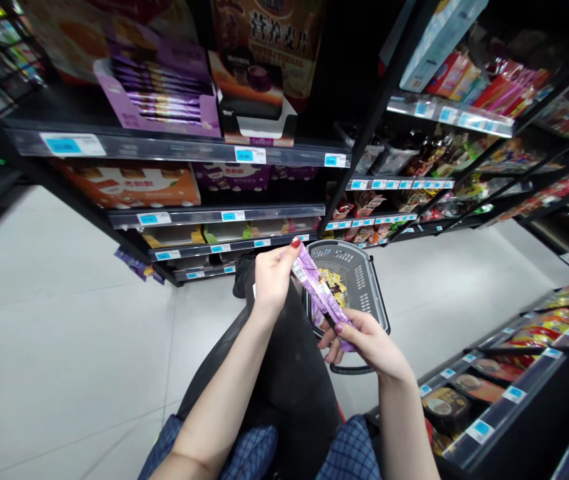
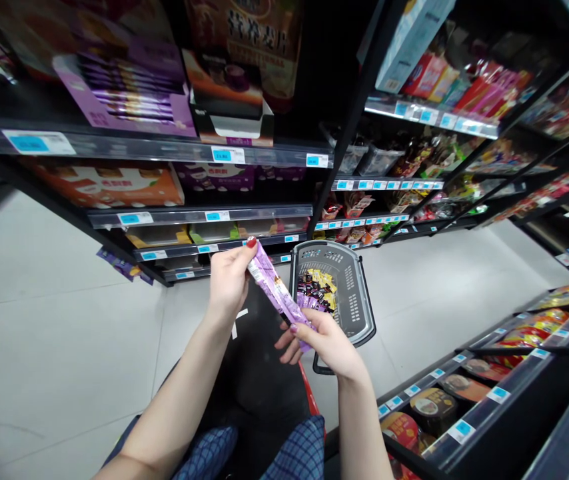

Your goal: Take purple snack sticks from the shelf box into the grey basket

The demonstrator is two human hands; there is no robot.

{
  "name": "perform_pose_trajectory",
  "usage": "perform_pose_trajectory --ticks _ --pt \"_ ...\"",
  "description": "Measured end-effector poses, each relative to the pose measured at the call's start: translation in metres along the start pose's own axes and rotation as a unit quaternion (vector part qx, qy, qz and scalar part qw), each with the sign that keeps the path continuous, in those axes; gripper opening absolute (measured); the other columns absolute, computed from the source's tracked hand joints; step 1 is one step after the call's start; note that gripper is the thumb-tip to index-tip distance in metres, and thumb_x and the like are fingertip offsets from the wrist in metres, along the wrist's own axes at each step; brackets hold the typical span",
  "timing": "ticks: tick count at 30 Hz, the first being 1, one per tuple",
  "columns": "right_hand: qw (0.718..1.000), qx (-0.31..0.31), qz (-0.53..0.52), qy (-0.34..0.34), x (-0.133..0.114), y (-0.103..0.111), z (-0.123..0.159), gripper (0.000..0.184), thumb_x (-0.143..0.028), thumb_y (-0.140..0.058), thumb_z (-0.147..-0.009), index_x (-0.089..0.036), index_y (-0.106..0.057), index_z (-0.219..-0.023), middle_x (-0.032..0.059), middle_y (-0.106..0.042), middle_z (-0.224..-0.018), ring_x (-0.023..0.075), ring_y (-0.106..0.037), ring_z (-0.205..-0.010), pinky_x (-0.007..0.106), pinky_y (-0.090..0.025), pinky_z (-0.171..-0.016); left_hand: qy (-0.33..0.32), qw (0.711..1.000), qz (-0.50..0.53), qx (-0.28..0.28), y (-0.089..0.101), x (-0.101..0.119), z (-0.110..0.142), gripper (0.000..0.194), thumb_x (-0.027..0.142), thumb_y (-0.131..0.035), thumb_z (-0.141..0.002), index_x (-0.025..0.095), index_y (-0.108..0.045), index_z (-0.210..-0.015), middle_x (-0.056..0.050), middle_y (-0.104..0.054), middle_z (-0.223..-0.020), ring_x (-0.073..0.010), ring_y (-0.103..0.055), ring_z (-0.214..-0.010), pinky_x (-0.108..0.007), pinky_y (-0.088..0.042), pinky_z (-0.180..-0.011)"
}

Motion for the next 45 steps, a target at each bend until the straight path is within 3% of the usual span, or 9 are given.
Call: perform_pose_trajectory --ticks 6,13,16,20,23,27,34,40,45 --pt "0.999 0.032 0.018 -0.025 -0.002 0.005 0.001 0.027 -0.034 -0.066 -0.077 -0.010 -0.058 -0.087 0.0094 -0.072 -0.073 0.0141 -0.067 -0.054 0.020 -0.052 -0.045 -0.005 1.000 -0.027 0.011 0.004 0.003 0.000 0.048 0.050 -0.060 -0.078 0.016 -0.053 -0.044 0.002 -0.047 -0.040 -0.0084 -0.042 -0.038 -0.021 -0.030 -0.039" --pt "0.999 0.006 -0.012 0.037 -0.011 0.001 0.008 0.036 -0.028 -0.064 -0.080 -0.014 -0.057 -0.112 0.0161 -0.070 -0.102 0.0171 -0.070 -0.073 0.028 -0.058 -0.062 0.036 0.998 0.028 0.042 0.011 0.006 -0.003 0.041 0.045 -0.065 -0.074 0.015 -0.055 -0.048 0.003 -0.048 -0.042 -0.0068 -0.042 -0.036 -0.019 -0.033 -0.035" --pt "0.995 0.072 -0.034 0.064 -0.014 0.012 0.009 0.036 -0.027 -0.067 -0.078 -0.016 -0.060 -0.111 0.0149 -0.070 -0.102 0.0194 -0.071 -0.078 0.031 -0.059 -0.068 0.045 0.997 0.044 0.044 0.012 0.008 -0.005 0.037 0.044 -0.067 -0.072 0.013 -0.061 -0.052 0.002 -0.052 -0.044 -0.0069 -0.046 -0.036 -0.018 -0.037 -0.034" --pt "0.958 0.231 -0.091 0.145 -0.027 0.040 0.017 0.024 -0.028 -0.076 -0.067 -0.014 -0.067 -0.084 0.0066 -0.072 -0.073 0.0169 -0.070 -0.062 0.025 -0.059 -0.059 0.042 0.996 0.069 0.032 0.010 0.009 -0.007 0.028 0.040 -0.071 -0.067 0.012 -0.067 -0.067 0.000 -0.061 -0.055 -0.0087 -0.055 -0.041 -0.018 -0.045 -0.037" --pt "0.913 0.328 -0.105 0.220 -0.041 0.055 0.031 0.022 -0.031 -0.077 -0.065 -0.016 -0.065 -0.075 0.0024 -0.069 -0.065 0.0142 -0.067 -0.053 0.022 -0.057 -0.052 0.054 0.996 0.068 -0.023 0.005 0.012 -0.005 0.026 0.033 -0.076 -0.062 0.012 -0.070 -0.078 -0.002 -0.066 -0.062 -0.0121 -0.061 -0.047 -0.022 -0.054 -0.043" --pt "0.867 0.398 -0.034 0.299 -0.064 0.060 0.053 0.017 -0.032 -0.068 -0.074 -0.016 -0.064 -0.075 0.0020 -0.067 -0.066 0.0119 -0.062 -0.047 0.024 -0.054 -0.047 0.090 0.981 0.015 -0.170 -0.006 0.018 0.005 0.026 0.025 -0.077 -0.062 0.013 -0.071 -0.084 -0.006 -0.070 -0.070 -0.0167 -0.066 -0.054 -0.027 -0.058 -0.050" --pt "0.813 0.408 0.256 0.326 -0.117 0.050 0.075 0.017 -0.031 -0.059 -0.082 -0.016 -0.065 -0.075 -0.0018 -0.058 -0.053 0.0105 -0.052 -0.045 0.023 -0.041 -0.044 0.202 0.839 -0.085 -0.498 -0.048 0.000 0.049 0.023 0.019 -0.070 -0.067 0.018 -0.071 -0.090 -0.008 -0.072 -0.084 -0.0185 -0.069 -0.067 -0.026 -0.055 -0.057" --pt "0.773 0.306 0.503 0.235 -0.141 0.032 0.066 0.027 -0.036 -0.053 -0.086 -0.018 -0.061 -0.068 -0.0025 -0.055 -0.049 0.0093 -0.049 -0.046 0.022 -0.037 -0.046 0.207 0.810 0.004 -0.549 -0.083 -0.010 0.070 0.020 0.034 -0.061 -0.079 0.019 -0.070 -0.089 -0.008 -0.072 -0.085 -0.0162 -0.068 -0.070 -0.025 -0.052 -0.062" --pt "0.762 0.256 0.558 0.206 -0.139 0.027 0.058 0.030 -0.038 -0.046 -0.089 -0.017 -0.059 -0.071 -0.0024 -0.053 -0.050 0.0098 -0.049 -0.046 0.022 -0.037 -0.047 0.250 0.807 0.037 -0.534 -0.091 -0.017 0.079 0.022 0.035 -0.067 -0.074 0.018 -0.069 -0.088 -0.008 -0.072 -0.086 -0.0171 -0.068 -0.066 -0.024 -0.051 -0.055"
Point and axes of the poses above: each hand's wrist, its own z-axis away from the middle knuckle, its own y-axis out of the back of the hand, x = y × z, the point moved 7 cm from there along -z, towards the middle knuckle
